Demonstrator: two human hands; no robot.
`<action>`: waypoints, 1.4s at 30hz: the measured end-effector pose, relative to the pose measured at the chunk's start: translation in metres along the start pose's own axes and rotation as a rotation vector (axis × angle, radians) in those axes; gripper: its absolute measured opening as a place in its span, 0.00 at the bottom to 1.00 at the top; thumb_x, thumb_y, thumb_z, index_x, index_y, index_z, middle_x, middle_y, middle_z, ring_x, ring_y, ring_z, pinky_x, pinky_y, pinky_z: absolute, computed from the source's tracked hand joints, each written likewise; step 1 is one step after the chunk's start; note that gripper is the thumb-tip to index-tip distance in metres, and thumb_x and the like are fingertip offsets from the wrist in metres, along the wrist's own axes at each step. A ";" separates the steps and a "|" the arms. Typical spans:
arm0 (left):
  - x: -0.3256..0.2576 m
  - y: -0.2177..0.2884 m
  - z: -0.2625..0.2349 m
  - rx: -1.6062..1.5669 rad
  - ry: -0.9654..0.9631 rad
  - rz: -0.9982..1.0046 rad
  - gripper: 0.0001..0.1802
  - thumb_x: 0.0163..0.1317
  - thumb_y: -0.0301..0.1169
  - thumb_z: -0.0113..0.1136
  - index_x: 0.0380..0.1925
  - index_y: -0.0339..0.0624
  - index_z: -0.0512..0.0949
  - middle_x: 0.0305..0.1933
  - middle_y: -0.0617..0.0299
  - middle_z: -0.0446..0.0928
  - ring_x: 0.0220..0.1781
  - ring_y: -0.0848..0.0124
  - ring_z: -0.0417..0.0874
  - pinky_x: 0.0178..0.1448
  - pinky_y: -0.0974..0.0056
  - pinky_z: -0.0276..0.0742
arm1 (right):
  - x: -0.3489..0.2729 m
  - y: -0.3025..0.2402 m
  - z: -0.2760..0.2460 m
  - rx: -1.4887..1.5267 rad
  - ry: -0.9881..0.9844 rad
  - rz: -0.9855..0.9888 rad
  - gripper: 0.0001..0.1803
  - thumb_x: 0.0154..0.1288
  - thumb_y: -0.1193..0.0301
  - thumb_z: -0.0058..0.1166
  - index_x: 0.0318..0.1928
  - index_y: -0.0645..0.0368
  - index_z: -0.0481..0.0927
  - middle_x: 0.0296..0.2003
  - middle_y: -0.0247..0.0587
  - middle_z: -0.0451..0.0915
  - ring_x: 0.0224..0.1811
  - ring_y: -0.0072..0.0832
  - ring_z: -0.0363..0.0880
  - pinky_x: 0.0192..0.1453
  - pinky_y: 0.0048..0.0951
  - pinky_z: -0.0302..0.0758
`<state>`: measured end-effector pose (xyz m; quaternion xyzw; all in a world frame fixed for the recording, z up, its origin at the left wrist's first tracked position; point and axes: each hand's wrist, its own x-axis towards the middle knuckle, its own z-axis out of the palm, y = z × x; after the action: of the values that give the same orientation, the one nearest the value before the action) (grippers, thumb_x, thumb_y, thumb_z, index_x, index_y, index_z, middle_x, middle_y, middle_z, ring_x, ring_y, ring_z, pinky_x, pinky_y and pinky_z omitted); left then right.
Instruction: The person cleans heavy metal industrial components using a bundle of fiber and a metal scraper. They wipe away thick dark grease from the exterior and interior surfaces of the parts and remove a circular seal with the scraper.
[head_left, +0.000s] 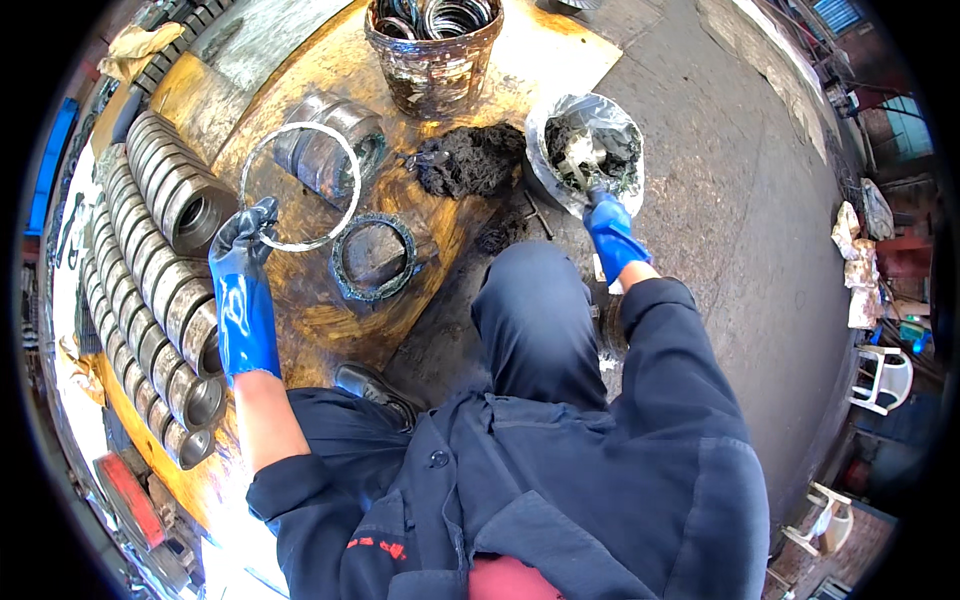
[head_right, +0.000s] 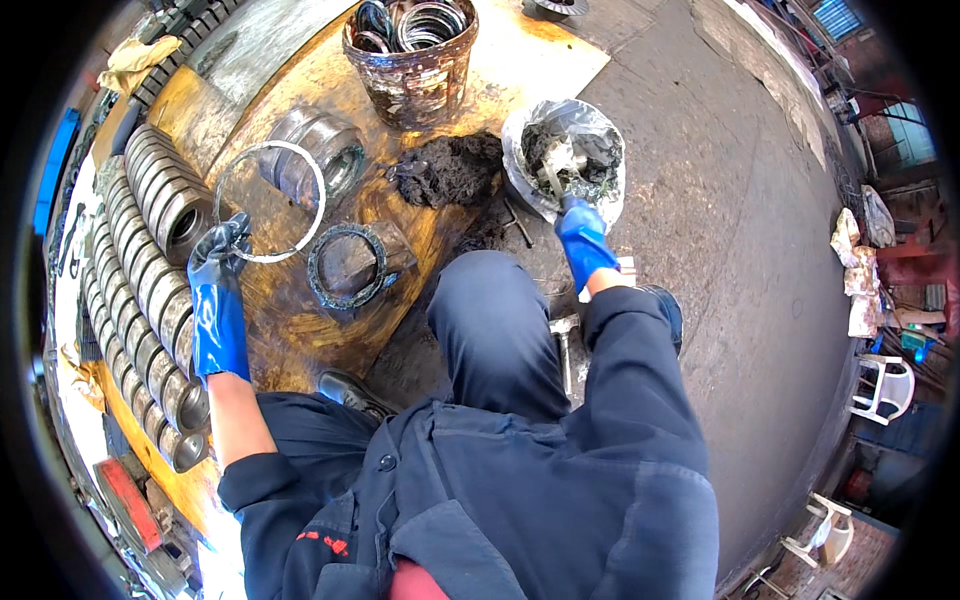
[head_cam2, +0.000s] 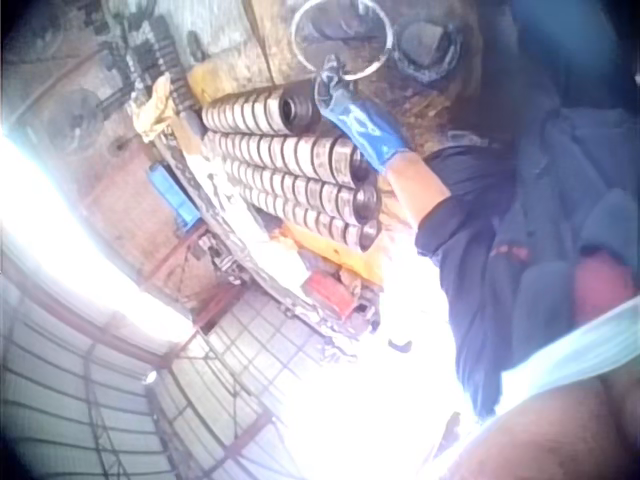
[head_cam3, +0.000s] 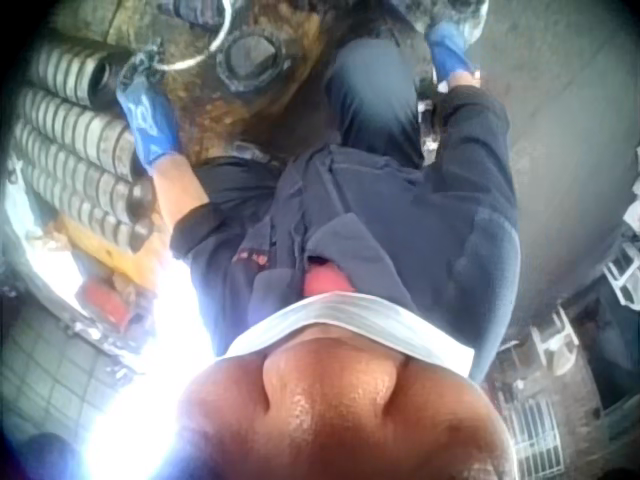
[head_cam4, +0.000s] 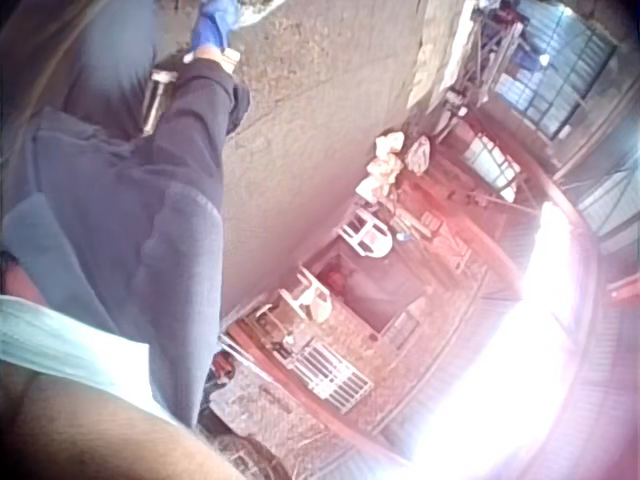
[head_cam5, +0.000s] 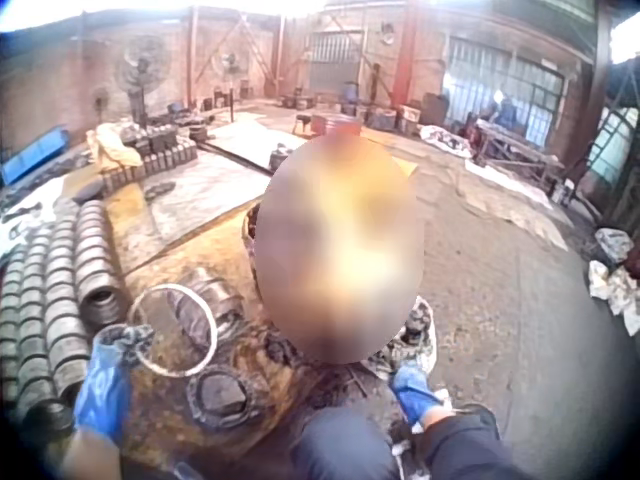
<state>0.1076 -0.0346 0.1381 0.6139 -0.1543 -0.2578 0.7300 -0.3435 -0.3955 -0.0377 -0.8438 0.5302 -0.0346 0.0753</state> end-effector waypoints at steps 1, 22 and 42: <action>-0.004 0.004 -0.009 -0.037 0.012 -0.013 0.09 0.59 0.28 0.59 0.38 0.37 0.81 0.47 0.48 0.81 0.48 0.59 0.83 0.46 0.61 0.81 | -0.008 -0.031 -0.008 -0.096 -0.112 0.046 0.15 0.60 0.69 0.48 0.49 0.54 0.76 0.40 0.49 0.81 0.44 0.48 0.80 0.46 0.48 0.76; -0.037 0.024 0.029 -0.002 -0.016 0.132 0.09 0.64 0.30 0.56 0.39 0.41 0.83 0.39 0.63 0.84 0.39 0.76 0.80 0.45 0.70 0.74 | -0.058 -0.042 -0.166 0.925 -0.102 0.220 0.12 0.64 0.70 0.52 0.46 0.57 0.82 0.31 0.39 0.84 0.18 0.21 0.72 0.22 0.23 0.69; -0.023 0.000 0.051 0.219 -0.040 0.259 0.14 0.64 0.31 0.59 0.47 0.36 0.79 0.44 0.64 0.81 0.46 0.76 0.78 0.53 0.70 0.72 | -0.044 -0.306 -0.203 2.314 -1.284 0.381 0.05 0.66 0.70 0.47 0.41 0.56 0.72 0.43 0.50 0.80 0.23 0.21 0.76 0.22 0.23 0.71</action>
<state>0.0615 -0.0633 0.1503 0.6596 -0.2735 -0.1554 0.6826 -0.1184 -0.2432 0.2133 -0.0749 0.1754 -0.0498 0.9804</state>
